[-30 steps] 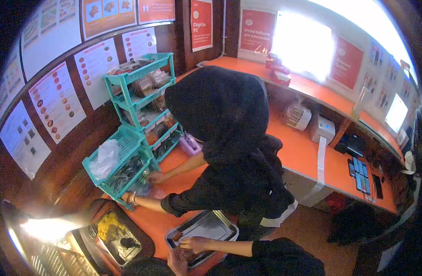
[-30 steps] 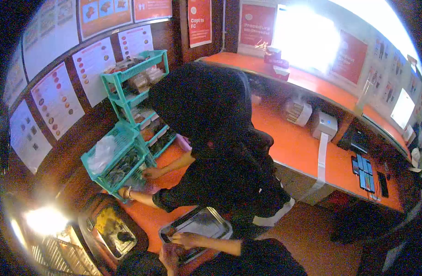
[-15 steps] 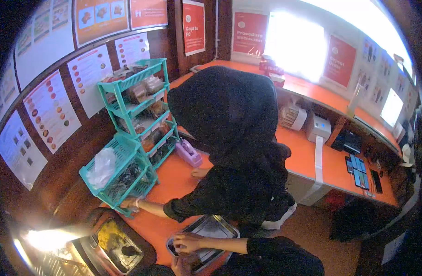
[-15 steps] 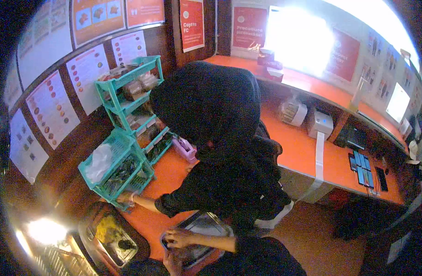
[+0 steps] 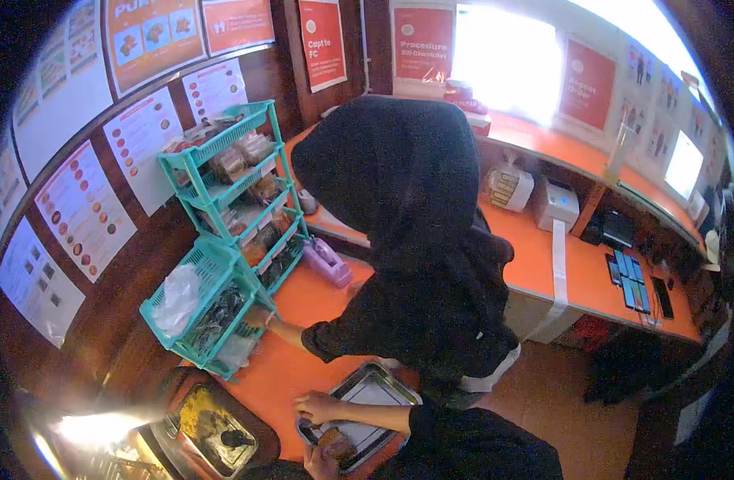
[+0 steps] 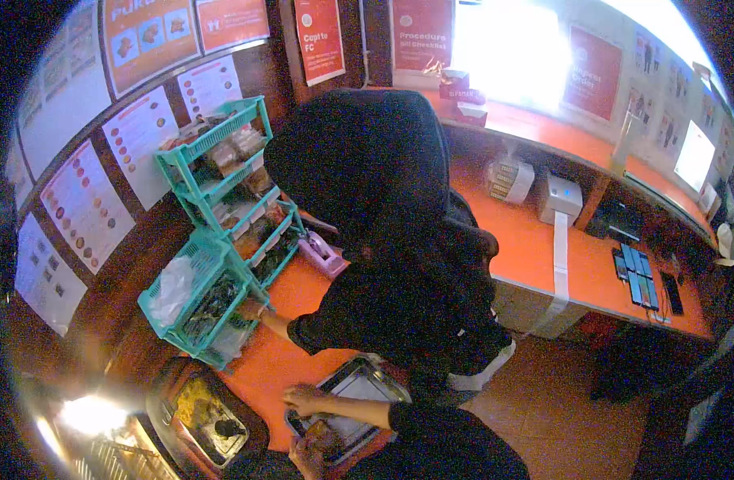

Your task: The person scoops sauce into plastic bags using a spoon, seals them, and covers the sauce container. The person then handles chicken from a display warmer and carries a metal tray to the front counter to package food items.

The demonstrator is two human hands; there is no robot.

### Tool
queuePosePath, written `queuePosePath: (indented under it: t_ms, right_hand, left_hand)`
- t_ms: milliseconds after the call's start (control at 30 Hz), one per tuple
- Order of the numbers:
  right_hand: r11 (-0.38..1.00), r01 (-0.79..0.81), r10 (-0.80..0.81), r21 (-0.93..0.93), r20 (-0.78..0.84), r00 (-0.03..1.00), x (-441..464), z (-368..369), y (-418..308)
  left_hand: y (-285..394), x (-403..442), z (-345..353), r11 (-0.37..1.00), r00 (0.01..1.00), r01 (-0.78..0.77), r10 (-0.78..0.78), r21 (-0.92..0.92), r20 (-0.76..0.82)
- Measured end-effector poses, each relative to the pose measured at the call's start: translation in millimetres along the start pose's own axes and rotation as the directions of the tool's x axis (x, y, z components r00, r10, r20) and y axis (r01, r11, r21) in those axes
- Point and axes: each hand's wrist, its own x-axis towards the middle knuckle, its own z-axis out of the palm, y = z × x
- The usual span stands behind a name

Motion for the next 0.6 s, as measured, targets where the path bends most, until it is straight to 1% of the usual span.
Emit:
queuePosePath:
  t_ms: [33,67,100,133,167,200,233,267,300,333,367,400,433,467,500,533,567,600]
  right_hand:
    - [0.997,0.071,-0.073,-0.016,-0.149,0.986,-5,5,-4]
    - [0.989,0.139,-0.145,-0.042,-0.293,0.945,-10,9,-6]
    - [0.990,0.139,-0.144,-0.038,-0.297,0.944,-16,4,-11]
    - [0.988,0.149,-0.154,-0.037,-0.173,0.973,-26,-5,-20]
    - [0.987,0.158,-0.160,-0.035,-0.045,0.986,-35,-15,-30]
    - [0.987,0.155,-0.157,-0.035,-0.048,0.986,-43,-19,-35]
    - [0.990,0.133,-0.136,0.051,0.058,0.989,-50,-21,-39]
    - [0.986,0.104,-0.125,0.132,0.165,0.978,-56,-24,-41]
    - [0.986,0.105,-0.126,0.132,0.161,0.979,-60,-22,-39]
    - [0.978,0.097,-0.121,0.185,0.121,0.985,-63,-20,-37]
    - [0.967,0.092,-0.114,0.237,0.080,0.990,-66,-17,-35]
    - [0.967,0.094,-0.115,0.237,0.078,0.990,-68,-15,-36]
    - [0.955,0.036,-0.054,0.296,0.053,0.997,-70,-13,-36]
    - [0.935,-0.022,0.011,0.355,0.032,0.999,-70,-12,-36]
    - [0.935,-0.020,0.010,0.355,0.029,1.000,-71,-10,-35]
    - [0.927,0.029,-0.037,0.374,0.015,0.999,-71,-10,-33]
    - [0.917,0.078,-0.085,0.391,0.001,0.996,-70,-10,-32]
    - [0.918,0.081,-0.087,0.388,-0.001,0.996,-70,-6,-30]
  left_hand:
    - [-6,2,-1,0.994,0.994,0.109,-0.108,-0.030,0.017]
    - [-11,5,-3,0.994,0.994,0.108,-0.108,-0.025,0.019]
    - [-9,10,-3,0.972,0.994,-0.107,0.096,0.209,0.060]
    - [-9,13,-3,0.853,0.949,-0.316,0.280,0.416,0.147]
    - [-10,13,-3,0.851,0.948,-0.317,0.279,0.418,0.151]
    - [-14,13,0,0.859,0.942,-0.334,0.318,0.388,0.106]
    - [-19,13,3,0.865,0.933,-0.351,0.354,0.358,0.061]
    - [-35,9,6,0.864,0.933,-0.353,0.355,0.358,0.063]
    - [-39,8,10,0.921,0.949,-0.284,0.310,0.266,-0.058]
    - [-43,6,12,0.961,0.953,-0.222,0.249,0.162,-0.172]
    - [-46,3,10,0.960,0.952,-0.225,0.253,0.163,-0.170]
    - [-4,6,11,0.915,0.963,-0.221,0.258,0.338,-0.071]
    - [19,7,12,0.836,0.969,-0.226,0.244,0.501,0.029]
    - [13,8,10,0.834,0.969,-0.228,0.246,0.502,0.031]
    - [7,10,7,0.830,0.953,-0.291,0.293,0.476,0.070]
    - [1,12,5,0.823,0.934,-0.352,0.342,0.447,0.107]
    - [-4,13,3,0.822,0.932,-0.355,0.346,0.446,0.106]
    - [1,15,2,0.824,0.904,-0.426,0.408,0.373,0.130]
